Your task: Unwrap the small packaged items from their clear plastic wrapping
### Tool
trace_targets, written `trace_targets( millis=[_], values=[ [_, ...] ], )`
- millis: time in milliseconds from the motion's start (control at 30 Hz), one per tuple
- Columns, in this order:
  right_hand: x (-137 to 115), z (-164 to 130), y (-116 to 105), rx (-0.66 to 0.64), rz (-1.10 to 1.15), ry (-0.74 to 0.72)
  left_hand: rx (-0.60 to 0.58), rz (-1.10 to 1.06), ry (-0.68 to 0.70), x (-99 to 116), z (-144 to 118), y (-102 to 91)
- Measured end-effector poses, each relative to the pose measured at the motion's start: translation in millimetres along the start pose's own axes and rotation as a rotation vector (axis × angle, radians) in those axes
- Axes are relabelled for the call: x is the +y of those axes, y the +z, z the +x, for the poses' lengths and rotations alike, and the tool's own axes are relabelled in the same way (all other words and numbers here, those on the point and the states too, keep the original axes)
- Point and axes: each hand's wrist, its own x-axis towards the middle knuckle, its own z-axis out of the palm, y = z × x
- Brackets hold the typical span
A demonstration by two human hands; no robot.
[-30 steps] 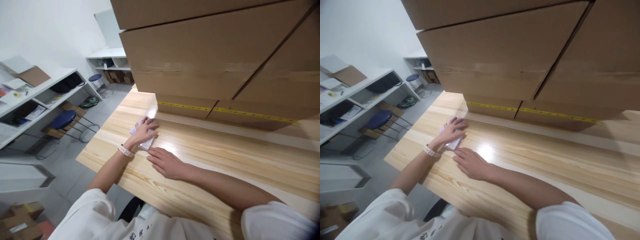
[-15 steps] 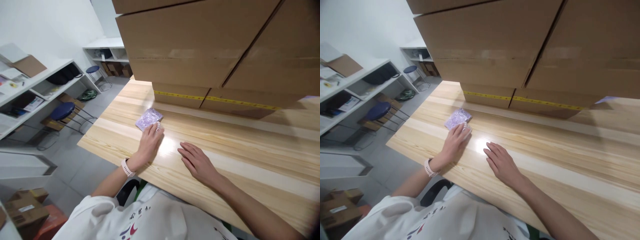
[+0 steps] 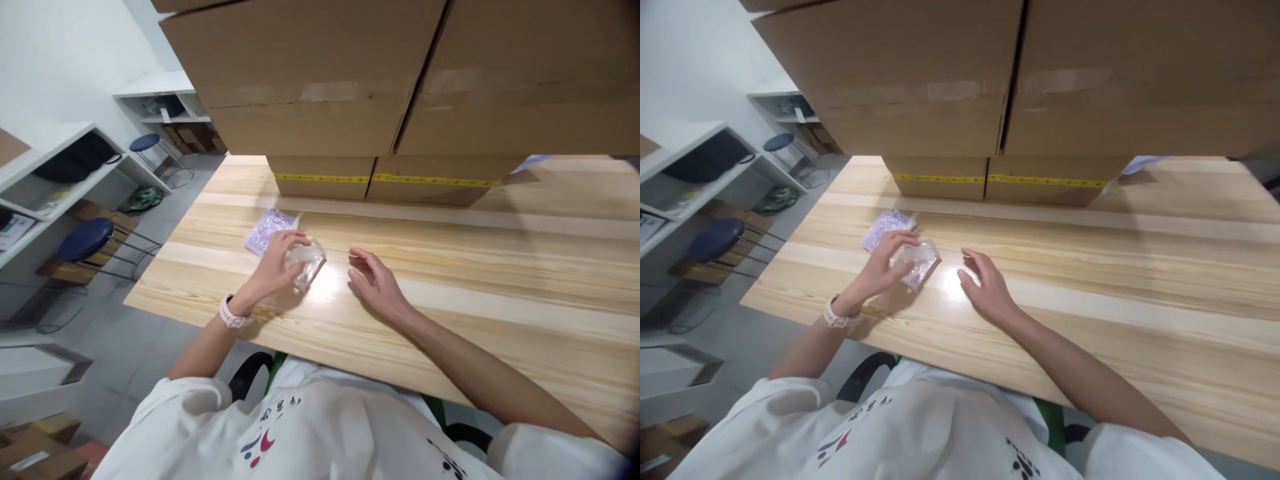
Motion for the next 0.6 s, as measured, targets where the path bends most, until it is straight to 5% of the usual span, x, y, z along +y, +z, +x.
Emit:
trace_targets(
  millis=[167,367,433,600],
  values=[
    [-18,38,40,-0.137,-0.012,0.041,0.217,-0.165,-0.254,-23,-7,-13.0],
    [-34,101,67,-0.308,0.201,0.026,0.392,-0.161,-0.193,-6,-2,-7.6],
    [-30,102,52,-0.258,0.254,0.135,0.321,-0.085,-0.126,0,2,-7.9],
    [-12,61,-4,-0.141,0.425,0.287,-0.173,-0.029,0.015,18,12,26.1]
  ],
)
